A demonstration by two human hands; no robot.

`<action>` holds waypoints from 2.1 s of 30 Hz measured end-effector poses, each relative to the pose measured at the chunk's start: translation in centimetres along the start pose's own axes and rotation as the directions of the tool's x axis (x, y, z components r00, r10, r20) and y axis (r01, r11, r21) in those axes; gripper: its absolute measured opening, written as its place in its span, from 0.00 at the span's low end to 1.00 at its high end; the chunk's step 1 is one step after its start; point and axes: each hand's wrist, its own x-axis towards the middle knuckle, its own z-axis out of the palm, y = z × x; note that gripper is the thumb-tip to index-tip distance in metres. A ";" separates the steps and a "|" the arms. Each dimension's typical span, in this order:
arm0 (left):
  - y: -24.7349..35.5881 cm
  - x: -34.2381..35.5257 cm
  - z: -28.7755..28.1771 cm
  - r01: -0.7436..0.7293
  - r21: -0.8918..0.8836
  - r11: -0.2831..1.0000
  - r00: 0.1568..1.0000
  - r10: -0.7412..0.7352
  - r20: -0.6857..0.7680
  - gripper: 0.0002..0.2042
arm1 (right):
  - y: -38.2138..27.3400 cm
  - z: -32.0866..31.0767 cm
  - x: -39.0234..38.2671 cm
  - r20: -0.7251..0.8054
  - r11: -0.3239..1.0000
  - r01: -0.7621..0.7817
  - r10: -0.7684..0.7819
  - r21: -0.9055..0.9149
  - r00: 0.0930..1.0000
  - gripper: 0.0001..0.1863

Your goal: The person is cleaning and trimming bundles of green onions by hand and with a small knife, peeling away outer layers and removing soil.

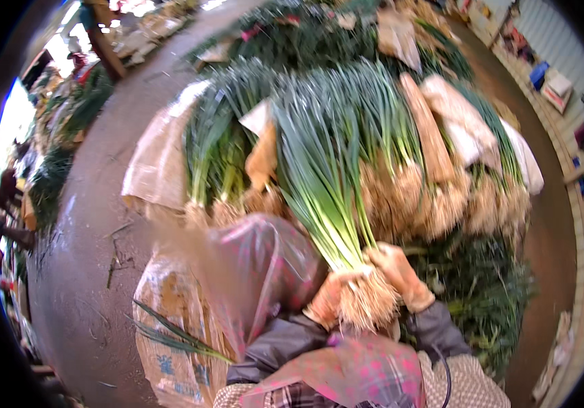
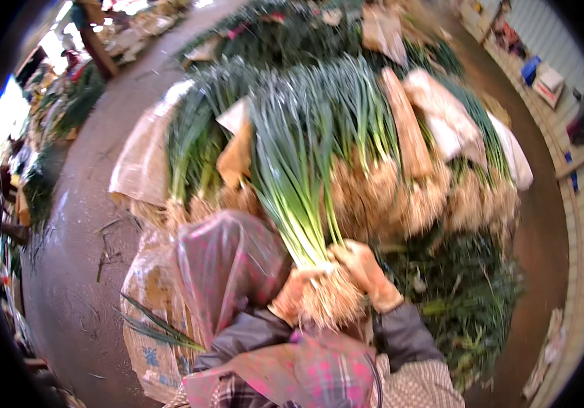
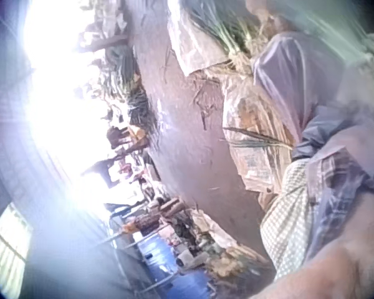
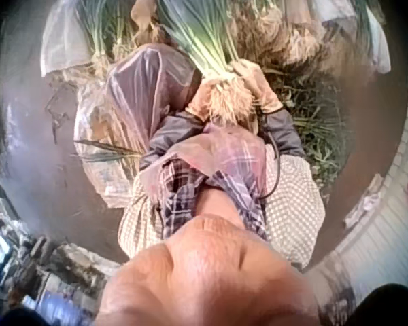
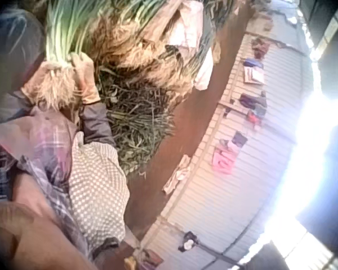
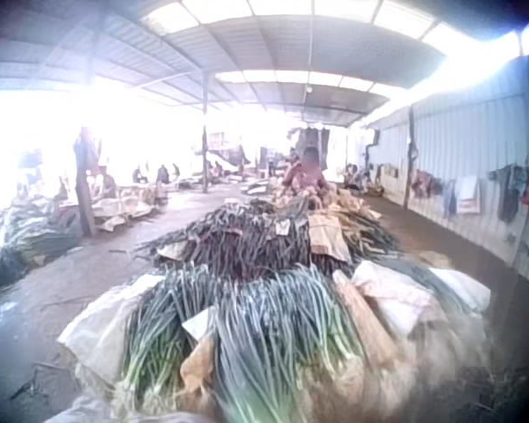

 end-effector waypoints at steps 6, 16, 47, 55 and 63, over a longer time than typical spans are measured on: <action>-0.6 0.3 -0.8 -0.188 -0.097 0.977 0.957 0.205 0.205 0.22 | 3.6 -0.8 -0.2 -0.107 0.468 -0.493 0.796 0.734 0.596 0.15; -1.6 1.4 -1.7 -0.191 0.272 0.943 0.980 0.201 -0.007 0.17 | 2.8 3.0 0.5 0.126 0.391 -0.538 0.711 0.747 0.692 0.15; -1.0 0.4 -1.1 -0.277 0.027 0.960 0.957 0.274 0.093 0.22 | 6.6 -3.0 -5.5 0.692 0.820 0.085 0.418 -0.567 0.588 0.16; -0.7 -1.3 -1.5 -0.154 0.463 0.873 0.977 0.206 -0.063 0.12 | -0.8 1.7 2.0 -0.067 0.888 -0.304 0.346 0.344 0.936 0.25; -1.3 -1.4 -2.1 -0.174 0.023 0.985 0.985 0.174 -0.001 0.25 | 3.0 2.7 4.3 -0.138 0.961 0.161 -0.195 -0.224 0.971 0.21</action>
